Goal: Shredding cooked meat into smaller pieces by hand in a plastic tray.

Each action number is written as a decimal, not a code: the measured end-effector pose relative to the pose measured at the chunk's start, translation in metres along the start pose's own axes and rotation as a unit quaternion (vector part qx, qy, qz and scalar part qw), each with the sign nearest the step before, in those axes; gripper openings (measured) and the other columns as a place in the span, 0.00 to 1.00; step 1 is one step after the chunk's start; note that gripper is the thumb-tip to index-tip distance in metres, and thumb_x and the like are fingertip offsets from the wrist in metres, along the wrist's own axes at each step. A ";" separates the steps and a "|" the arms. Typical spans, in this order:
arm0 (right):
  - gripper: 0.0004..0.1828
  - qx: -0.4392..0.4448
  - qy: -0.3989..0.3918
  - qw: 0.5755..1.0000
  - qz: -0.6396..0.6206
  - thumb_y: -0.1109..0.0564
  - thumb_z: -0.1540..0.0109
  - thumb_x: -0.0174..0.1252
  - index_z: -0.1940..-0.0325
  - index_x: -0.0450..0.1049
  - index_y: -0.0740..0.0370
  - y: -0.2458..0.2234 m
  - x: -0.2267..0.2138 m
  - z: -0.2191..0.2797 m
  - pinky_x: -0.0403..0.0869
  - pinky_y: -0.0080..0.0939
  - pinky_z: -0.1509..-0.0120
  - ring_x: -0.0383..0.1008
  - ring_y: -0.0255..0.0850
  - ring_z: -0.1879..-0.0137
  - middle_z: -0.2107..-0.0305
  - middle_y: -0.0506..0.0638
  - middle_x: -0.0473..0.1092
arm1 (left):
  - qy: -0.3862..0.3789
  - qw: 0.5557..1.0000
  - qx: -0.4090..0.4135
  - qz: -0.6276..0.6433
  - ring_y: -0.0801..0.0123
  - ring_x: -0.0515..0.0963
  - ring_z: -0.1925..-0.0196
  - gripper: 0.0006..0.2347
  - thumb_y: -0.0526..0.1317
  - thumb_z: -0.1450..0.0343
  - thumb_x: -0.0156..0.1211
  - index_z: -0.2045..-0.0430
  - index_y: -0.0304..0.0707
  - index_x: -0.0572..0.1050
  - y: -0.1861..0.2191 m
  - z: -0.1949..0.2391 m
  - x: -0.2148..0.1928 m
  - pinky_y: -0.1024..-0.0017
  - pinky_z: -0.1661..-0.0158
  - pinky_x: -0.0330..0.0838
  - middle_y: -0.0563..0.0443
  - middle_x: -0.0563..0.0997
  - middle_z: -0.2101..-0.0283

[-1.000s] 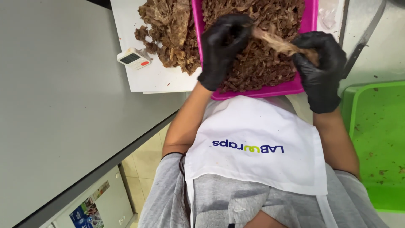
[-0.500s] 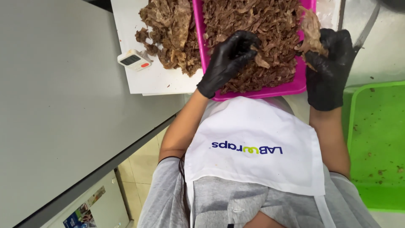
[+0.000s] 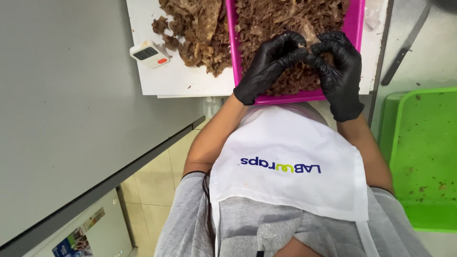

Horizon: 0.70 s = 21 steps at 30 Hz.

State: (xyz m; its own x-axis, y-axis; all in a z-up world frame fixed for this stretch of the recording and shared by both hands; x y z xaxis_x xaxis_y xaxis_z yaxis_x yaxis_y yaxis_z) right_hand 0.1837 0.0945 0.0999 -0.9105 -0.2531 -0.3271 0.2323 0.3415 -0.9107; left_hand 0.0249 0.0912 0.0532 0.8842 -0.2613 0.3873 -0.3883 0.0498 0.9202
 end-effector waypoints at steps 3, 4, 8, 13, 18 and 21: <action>0.09 0.003 0.033 0.999 0.005 0.63 0.28 0.67 0.51 0.75 0.70 0.005 0.004 0.001 0.72 0.42 0.35 0.74 0.47 0.43 0.52 0.56 0.71 | 0.007 1.000 -0.020 0.007 0.75 0.78 0.46 0.10 0.33 0.21 0.61 0.47 0.30 0.75 -0.008 0.005 -0.002 0.72 0.43 0.75 0.53 0.80 0.51; 0.07 0.044 0.086 0.987 -0.125 0.63 0.28 0.66 0.51 0.75 0.70 0.019 0.002 0.002 0.72 0.41 0.37 0.73 0.45 0.44 0.53 0.56 0.71 | -0.003 1.000 -0.007 -0.012 0.75 0.78 0.47 0.08 0.33 0.20 0.61 0.48 0.30 0.75 -0.008 0.008 -0.001 0.73 0.44 0.75 0.53 0.80 0.52; 0.07 0.053 0.197 0.953 -0.225 0.61 0.27 0.61 0.50 0.75 0.69 0.087 -0.022 -0.006 0.73 0.40 0.40 0.72 0.42 0.47 0.54 0.56 0.70 | -0.065 0.998 -0.006 0.001 0.75 0.77 0.47 0.07 0.35 0.20 0.61 0.51 0.31 0.75 0.009 0.030 0.020 0.71 0.43 0.74 0.53 0.79 0.52; 0.18 0.091 0.123 0.963 -0.221 0.47 0.25 0.57 0.49 0.76 0.66 0.089 -0.045 -0.012 0.74 0.39 0.50 0.75 0.41 0.55 0.59 0.57 0.74 | -0.008 0.994 -0.100 -0.044 0.65 0.80 0.48 0.09 0.39 0.22 0.58 0.54 0.32 0.77 -0.028 0.026 0.007 0.66 0.45 0.76 0.48 0.81 0.53; 0.36 0.221 0.059 0.877 -0.423 0.29 0.32 0.50 0.51 0.79 0.65 0.064 -0.028 -0.022 0.79 0.41 0.45 0.80 0.44 0.54 0.62 0.57 0.78 | 0.012 0.909 -0.043 -0.413 0.59 0.82 0.55 0.07 0.40 0.20 0.57 0.57 0.37 0.78 -0.037 0.026 -0.003 0.67 0.52 0.76 0.43 0.81 0.57; 0.33 0.188 0.039 0.913 -0.359 0.26 0.32 0.50 0.41 0.71 0.54 0.064 -0.030 -0.020 0.80 0.42 0.43 0.80 0.43 0.52 0.59 0.55 0.78 | 0.076 0.919 0.105 -0.373 0.56 0.80 0.50 0.10 0.38 0.21 0.56 0.49 0.34 0.75 -0.019 0.019 -0.002 0.67 0.47 0.75 0.40 0.80 0.51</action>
State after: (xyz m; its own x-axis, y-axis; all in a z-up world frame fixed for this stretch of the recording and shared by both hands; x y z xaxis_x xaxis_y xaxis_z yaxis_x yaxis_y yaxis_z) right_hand 0.2184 0.1422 0.0566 -0.8919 -0.2204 0.3948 -0.3472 -0.2256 -0.9103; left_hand 0.0251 0.0721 0.0336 0.9448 -0.0081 -0.3276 0.3124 -0.2797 0.9078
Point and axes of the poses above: each hand's wrist, its own z-axis away from the middle knuckle, its own x-axis out of the palm, y = z × x, the point moved 8 cm from there along -z, towards the middle knuckle
